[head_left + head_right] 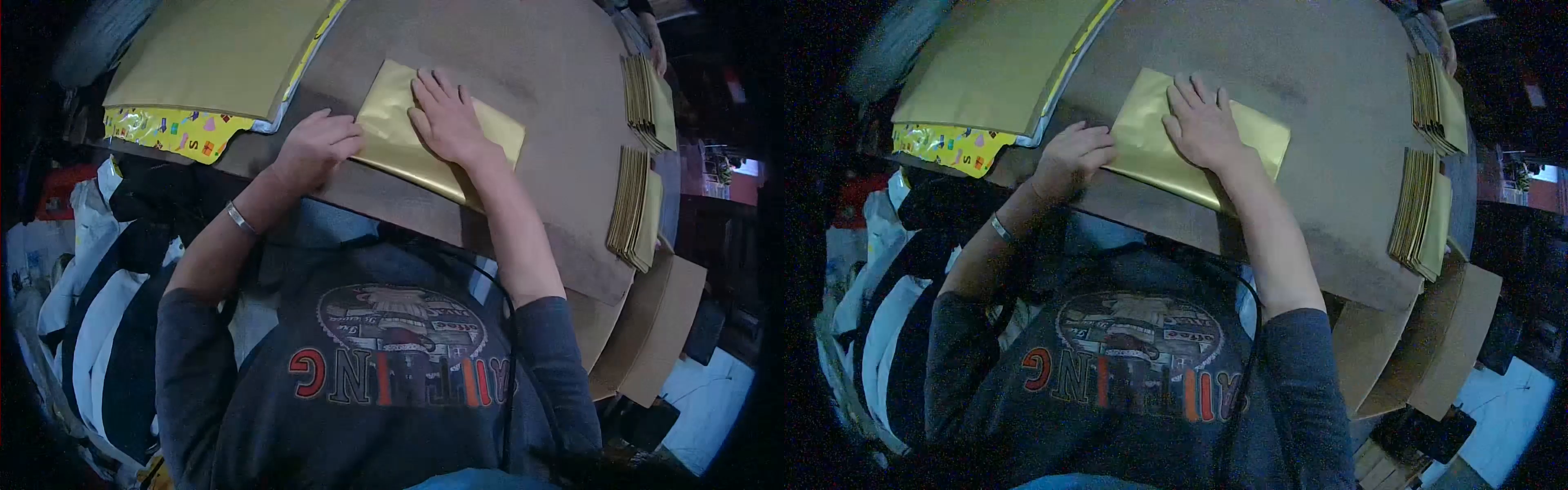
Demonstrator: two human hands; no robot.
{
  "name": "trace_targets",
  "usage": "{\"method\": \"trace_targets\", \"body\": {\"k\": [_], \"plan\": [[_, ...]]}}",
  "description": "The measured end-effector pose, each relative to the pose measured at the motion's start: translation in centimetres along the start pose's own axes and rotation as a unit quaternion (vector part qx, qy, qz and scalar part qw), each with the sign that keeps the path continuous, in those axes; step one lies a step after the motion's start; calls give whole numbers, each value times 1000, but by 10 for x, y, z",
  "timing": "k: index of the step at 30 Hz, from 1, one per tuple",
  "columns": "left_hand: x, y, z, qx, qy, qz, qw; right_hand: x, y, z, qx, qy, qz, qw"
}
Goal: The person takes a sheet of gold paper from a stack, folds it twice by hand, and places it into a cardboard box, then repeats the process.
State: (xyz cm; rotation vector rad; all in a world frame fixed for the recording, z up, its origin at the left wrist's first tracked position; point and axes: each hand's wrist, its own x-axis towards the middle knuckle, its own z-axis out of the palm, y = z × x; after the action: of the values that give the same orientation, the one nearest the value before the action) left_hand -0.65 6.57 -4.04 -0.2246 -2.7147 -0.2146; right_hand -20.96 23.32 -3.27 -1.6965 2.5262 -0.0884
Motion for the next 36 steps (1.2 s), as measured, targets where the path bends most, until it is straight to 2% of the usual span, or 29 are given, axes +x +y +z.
{"method": "trace_targets", "body": {"k": [2, 6, 8, 10, 11, 13, 16, 17, 20, 22, 26, 27, 30, 33, 36], "plan": [[1, 0, 0, -9, 13, 0, 1000, 18, -9, 4, 20, 16, -36, 999], [7, 5, -12, -20, -21, -9, 1000, 35, -14, 1, 3, 12, -44, 999], [-1, 4, -16, -67, -36, -15, 997, 38, -13, 3, 0, 17, -46, 999], [-16, 2, -4, -66, 21, -35, 997, 38, -12, 5, -2, 22, -48, 999], [-18, 7, -6, -67, 20, -37, 997, 39, -12, 5, 3, 26, -47, 999], [-23, 26, -13, 5, -41, -91, 995, 39, -12, 7, 14, 33, -43, 998], [-14, 55, -18, 17, -58, -96, 994, 39, -13, 10, 18, 45, -41, 998], [-12, 61, -9, 5, -22, -52, 998, 38, -13, 9, 22, 51, -41, 998], [21, 94, 11, -43, -119, -77, 989, 39, -12, 11, 4, 55, -50, 997], [38, 105, 18, -98, -117, -93, 984, 40, -9, 15, 14, 72, -54, 996], [30, 111, 24, -104, -88, -138, 981, 40, -9, 13, 10, 59, -51, 997], [28, 111, 14, -117, -115, -165, 973, 40, -10, 11, 11, 56, -47, 997], [7, 107, 13, -74, -104, -199, 972, 40, -12, 10, 1, 44, -41, 998], [-12, 101, 0, -66, -53, -208, 974, 40, -11, 11, 2, 60, -48, 997], [-22, 93, -13, -45, -76, -236, 968, 40, -11, 13, -14, 50, -42, 998]]}}
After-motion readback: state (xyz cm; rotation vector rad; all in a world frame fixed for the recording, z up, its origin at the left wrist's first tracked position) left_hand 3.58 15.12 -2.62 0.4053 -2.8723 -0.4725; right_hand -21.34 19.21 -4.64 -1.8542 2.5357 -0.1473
